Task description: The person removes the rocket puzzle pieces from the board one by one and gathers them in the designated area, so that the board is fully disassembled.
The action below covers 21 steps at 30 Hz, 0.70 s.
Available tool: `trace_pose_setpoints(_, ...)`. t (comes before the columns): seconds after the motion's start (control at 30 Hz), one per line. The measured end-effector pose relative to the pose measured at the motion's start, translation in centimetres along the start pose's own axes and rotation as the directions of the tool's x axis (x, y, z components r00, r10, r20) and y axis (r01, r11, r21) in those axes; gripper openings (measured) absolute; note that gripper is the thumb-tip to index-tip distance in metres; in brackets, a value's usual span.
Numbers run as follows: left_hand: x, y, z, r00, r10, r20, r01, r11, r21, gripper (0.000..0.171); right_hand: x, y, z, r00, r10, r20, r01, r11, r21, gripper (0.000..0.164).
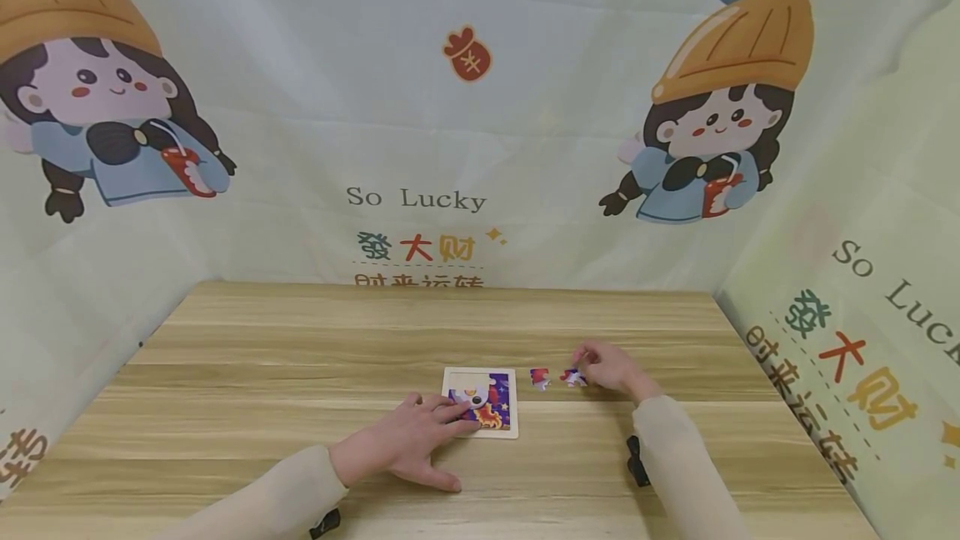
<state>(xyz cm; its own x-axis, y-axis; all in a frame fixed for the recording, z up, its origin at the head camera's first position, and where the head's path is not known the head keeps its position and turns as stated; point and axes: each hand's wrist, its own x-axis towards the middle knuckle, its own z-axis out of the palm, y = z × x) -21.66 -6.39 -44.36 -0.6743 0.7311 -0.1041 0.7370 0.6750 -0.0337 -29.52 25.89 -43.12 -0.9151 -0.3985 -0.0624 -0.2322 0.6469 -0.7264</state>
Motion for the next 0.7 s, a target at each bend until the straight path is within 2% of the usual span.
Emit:
trace_pose_setpoints(0.23,0.0,0.1,0.0,1.0,0.0,-0.007,0.001,1.0,0.02,0.078,0.7,-0.5,1.3,0.996,-0.088,0.02,0.089,0.995,-0.043,0.018)
trace_pose_setpoints(0.47,0.0,0.1,-0.1,1.0,0.003,-0.02,-0.002,0.999,0.035,0.078,1.2,-1.8,2.8,0.992,-0.114,0.044,0.118,0.988,-0.104,0.021)
trace_pose_setpoints(0.7,0.0,0.1,-0.1,1.0,0.004,-0.022,-0.004,1.0,0.023,0.078,1.8,-3.0,4.1,0.977,-0.193,0.088,0.201,0.975,-0.092,0.02)
